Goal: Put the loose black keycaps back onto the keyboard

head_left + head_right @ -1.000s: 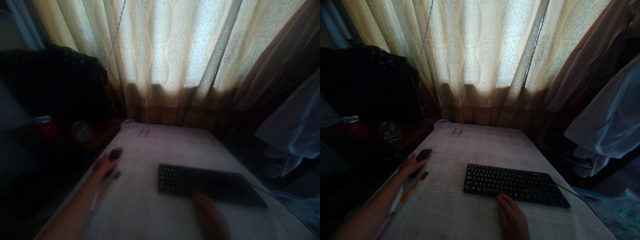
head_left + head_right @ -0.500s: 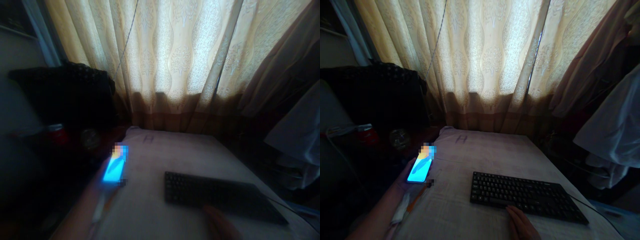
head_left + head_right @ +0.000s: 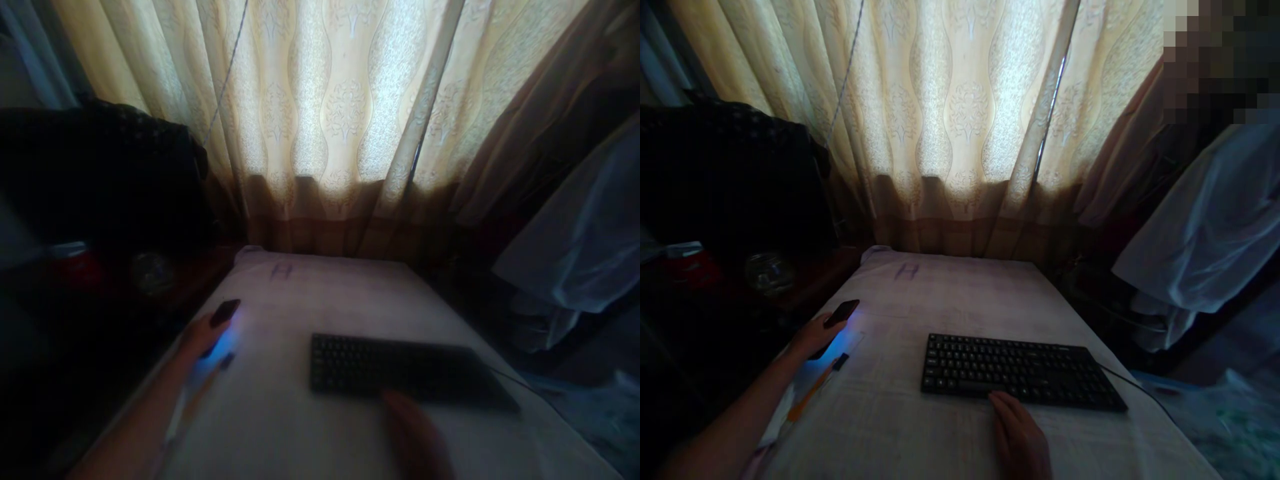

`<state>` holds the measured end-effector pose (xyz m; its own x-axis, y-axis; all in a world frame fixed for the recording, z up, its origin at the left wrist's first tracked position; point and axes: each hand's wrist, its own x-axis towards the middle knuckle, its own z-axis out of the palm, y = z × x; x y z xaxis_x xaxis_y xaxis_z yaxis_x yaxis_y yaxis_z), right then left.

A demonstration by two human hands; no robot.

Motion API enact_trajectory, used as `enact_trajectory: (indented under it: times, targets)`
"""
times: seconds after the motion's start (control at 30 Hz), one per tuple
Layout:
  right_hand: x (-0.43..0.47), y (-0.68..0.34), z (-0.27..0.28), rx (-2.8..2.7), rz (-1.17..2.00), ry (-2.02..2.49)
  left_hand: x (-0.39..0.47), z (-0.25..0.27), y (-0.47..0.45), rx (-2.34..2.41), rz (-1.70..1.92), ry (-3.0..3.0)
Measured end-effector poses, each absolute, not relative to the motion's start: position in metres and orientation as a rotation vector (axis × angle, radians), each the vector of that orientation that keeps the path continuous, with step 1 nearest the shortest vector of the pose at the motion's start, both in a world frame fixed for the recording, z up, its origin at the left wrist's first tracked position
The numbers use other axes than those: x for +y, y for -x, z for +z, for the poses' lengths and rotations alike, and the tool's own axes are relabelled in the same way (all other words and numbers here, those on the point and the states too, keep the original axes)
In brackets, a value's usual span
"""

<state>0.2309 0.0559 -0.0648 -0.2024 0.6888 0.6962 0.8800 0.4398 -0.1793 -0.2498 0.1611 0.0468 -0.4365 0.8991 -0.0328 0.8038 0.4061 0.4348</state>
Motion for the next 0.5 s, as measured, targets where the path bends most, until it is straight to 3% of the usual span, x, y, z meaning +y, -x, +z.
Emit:
enact_trajectory:
  times: [0.3,0.5]
  targets:
    - [0.054,-0.221,-0.048,-1.829,-0.278,1.321,0.151,0.040,0.233,2.553,0.146,-1.717]
    - [0.054,-0.215,-0.040,-1.813,-0.298,1.343,0.149,0.044,0.231,2.578,0.125,-1.762]
